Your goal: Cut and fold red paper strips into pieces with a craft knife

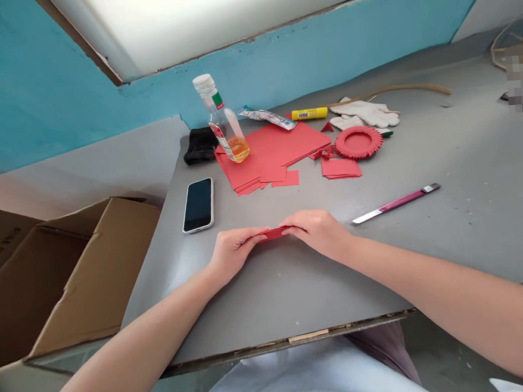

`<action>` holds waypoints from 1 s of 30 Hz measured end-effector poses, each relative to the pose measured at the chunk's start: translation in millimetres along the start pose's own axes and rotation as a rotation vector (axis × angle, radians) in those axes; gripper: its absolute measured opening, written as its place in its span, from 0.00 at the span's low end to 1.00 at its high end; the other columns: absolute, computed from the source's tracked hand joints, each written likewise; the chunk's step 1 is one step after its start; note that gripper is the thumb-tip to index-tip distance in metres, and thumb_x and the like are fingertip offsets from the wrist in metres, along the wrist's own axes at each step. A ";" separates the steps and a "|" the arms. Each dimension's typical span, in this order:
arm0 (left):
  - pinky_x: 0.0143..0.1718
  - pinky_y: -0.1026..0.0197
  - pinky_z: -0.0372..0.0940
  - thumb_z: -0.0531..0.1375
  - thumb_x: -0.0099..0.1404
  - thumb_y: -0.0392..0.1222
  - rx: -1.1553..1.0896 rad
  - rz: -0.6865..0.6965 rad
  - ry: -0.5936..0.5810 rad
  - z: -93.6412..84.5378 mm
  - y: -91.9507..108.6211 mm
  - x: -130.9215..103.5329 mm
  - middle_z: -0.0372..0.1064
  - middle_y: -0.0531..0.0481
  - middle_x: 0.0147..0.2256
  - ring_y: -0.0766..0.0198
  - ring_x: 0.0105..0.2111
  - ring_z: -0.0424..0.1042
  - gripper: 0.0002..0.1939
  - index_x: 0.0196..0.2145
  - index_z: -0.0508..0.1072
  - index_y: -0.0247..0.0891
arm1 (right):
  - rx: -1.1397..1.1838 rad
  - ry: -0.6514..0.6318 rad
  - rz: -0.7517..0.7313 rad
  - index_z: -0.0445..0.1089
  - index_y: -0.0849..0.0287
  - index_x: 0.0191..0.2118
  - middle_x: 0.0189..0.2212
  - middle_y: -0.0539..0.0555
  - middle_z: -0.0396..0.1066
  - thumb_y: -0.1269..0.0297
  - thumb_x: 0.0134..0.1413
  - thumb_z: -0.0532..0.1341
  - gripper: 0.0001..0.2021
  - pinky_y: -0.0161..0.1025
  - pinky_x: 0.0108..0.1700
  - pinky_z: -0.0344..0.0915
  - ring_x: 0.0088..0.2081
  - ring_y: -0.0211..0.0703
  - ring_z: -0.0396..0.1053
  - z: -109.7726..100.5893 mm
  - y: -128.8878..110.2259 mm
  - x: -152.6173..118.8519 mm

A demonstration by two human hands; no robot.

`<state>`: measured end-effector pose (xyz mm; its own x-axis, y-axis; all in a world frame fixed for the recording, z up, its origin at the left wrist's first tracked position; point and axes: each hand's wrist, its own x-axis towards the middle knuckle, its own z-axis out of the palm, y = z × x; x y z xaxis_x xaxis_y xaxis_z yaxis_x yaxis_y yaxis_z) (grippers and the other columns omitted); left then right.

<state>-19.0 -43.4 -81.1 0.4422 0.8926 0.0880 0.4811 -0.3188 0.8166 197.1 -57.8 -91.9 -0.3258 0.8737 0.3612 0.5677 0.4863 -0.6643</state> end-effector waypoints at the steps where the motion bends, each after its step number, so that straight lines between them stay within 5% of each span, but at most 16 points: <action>1: 0.40 0.63 0.65 0.56 0.62 0.41 0.003 0.003 -0.003 0.2 -0.5 -0.1 0.75 0.54 0.37 0.62 0.37 0.74 0.10 0.38 0.77 0.43 | 0.013 -0.003 0.002 0.73 0.54 0.34 0.30 0.49 0.75 0.66 0.55 0.55 0.09 0.37 0.35 0.66 0.30 0.39 0.71 -0.4 0.1 0.0; 8: 0.40 0.65 0.63 0.59 0.59 0.40 -0.033 -0.056 -0.018 -0.5 -3.8 3.8 0.75 0.55 0.35 0.64 0.35 0.72 0.09 0.37 0.77 0.44 | 0.138 -0.018 0.190 0.73 0.56 0.30 0.25 0.49 0.73 0.63 0.53 0.55 0.09 0.38 0.34 0.66 0.28 0.39 0.70 -0.4 0.9 3.4; 14: 0.33 0.64 0.66 0.59 0.59 0.45 -0.163 -0.183 -0.003 2.2 1.1 6.9 0.73 0.51 0.29 0.64 0.30 0.71 0.11 0.34 0.76 0.36 | 0.411 -0.130 0.540 0.72 0.58 0.28 0.20 0.47 0.69 0.57 0.44 0.62 0.09 0.34 0.29 0.66 0.24 0.36 0.67 -5.3 -7.9 10.8; 19: 0.31 0.62 0.69 0.59 0.59 0.45 -0.253 -0.222 -0.118 3.1 4.3 4.4 0.74 0.46 0.29 0.63 0.28 0.74 0.14 0.38 0.74 0.32 | 0.441 -0.099 0.551 0.69 0.60 0.23 0.17 0.47 0.66 0.56 0.43 0.63 0.12 0.33 0.26 0.65 0.20 0.33 0.64 -8.4 -13.5 11.5; 24: 0.25 0.63 0.67 0.57 0.61 0.48 -0.117 -0.202 -0.064 1.2 2.3 2.5 0.71 0.48 0.21 0.65 0.21 0.71 0.14 0.30 0.72 0.32 | 0.453 -0.089 0.562 0.66 0.61 0.23 0.15 0.47 0.64 0.55 0.46 0.62 0.13 0.32 0.24 0.64 0.18 0.31 0.62 -6.6 -11.1 9.1; 27: 0.34 0.59 0.67 0.57 0.60 0.49 0.019 -0.122 0.013 -7.2 5.9 -0.2 0.72 0.47 0.27 0.61 0.30 0.72 0.14 0.28 0.71 0.35 | 0.430 -0.157 0.579 0.64 0.61 0.21 0.16 0.48 0.65 0.56 0.45 0.62 0.14 0.31 0.20 0.62 0.17 0.31 0.61 -4.8 -6.7 8.5; 30: 0.50 0.54 0.60 0.60 0.58 0.46 0.188 0.093 0.001 -8.3 11.6 -3.1 0.69 0.44 0.46 0.56 0.49 0.65 0.10 0.37 0.71 0.39 | 0.383 -0.239 0.592 0.64 0.61 0.21 0.16 0.49 0.66 0.58 0.44 0.63 0.13 0.31 0.18 0.60 0.15 0.32 0.61 0.0 -5.1 10.5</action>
<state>-21.1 -47.2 -67.2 0.4909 0.8567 0.1587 0.5706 -0.4538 0.6844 190.7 -51.1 -84.7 -0.2276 0.9409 -0.2509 0.4104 -0.1410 -0.9009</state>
